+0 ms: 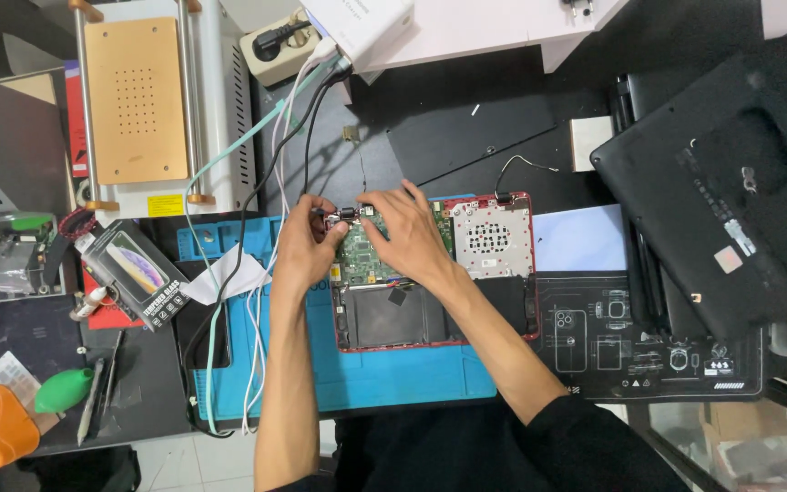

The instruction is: The person assembles a disassembled laptop on a workbench. They connect internal cables to the motherboard, place the battery into the chassis, and then position the bottom cover over the device.

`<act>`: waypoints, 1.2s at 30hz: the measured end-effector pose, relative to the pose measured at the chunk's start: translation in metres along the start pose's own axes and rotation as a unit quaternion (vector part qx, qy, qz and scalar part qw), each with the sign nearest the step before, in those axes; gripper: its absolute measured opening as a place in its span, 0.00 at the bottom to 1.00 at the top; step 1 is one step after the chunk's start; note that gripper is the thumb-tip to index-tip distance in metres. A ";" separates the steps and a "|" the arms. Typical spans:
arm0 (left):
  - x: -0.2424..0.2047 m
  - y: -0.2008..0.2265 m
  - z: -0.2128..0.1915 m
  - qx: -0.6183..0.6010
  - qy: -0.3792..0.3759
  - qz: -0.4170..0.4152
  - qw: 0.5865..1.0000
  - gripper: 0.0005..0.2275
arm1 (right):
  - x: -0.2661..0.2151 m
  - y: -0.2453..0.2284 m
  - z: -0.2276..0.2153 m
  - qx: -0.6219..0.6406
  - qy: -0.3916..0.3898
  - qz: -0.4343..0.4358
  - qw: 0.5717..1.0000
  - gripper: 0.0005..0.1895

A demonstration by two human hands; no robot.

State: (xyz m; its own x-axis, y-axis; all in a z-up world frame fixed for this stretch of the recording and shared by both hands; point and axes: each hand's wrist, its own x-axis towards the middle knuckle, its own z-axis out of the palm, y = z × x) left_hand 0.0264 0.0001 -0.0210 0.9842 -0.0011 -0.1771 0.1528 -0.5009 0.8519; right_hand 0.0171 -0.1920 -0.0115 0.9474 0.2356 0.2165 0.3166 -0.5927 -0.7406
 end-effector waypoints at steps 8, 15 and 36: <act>-0.003 -0.005 0.002 0.022 0.029 0.029 0.999 0.12 | -0.060 0.022 -0.046 -0.092 0.138 0.034 0.986 0.16; -0.005 0.017 0.011 0.105 0.064 0.160 0.980 0.12 | -0.124 0.029 -0.082 -0.075 0.198 0.156 0.965 0.19; -0.040 0.035 0.001 -0.061 0.069 0.192 0.977 0.03 | -0.135 0.031 -0.076 -0.082 0.168 0.158 0.970 0.20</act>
State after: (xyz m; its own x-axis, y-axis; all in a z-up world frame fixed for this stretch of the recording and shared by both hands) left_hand -0.0077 -0.0182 0.0152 0.9724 -0.0482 0.2281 -0.2290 -0.3802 0.8961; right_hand -0.0971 -0.3005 -0.0158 0.9512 -0.2258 0.2104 -0.0150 -0.7146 -0.6993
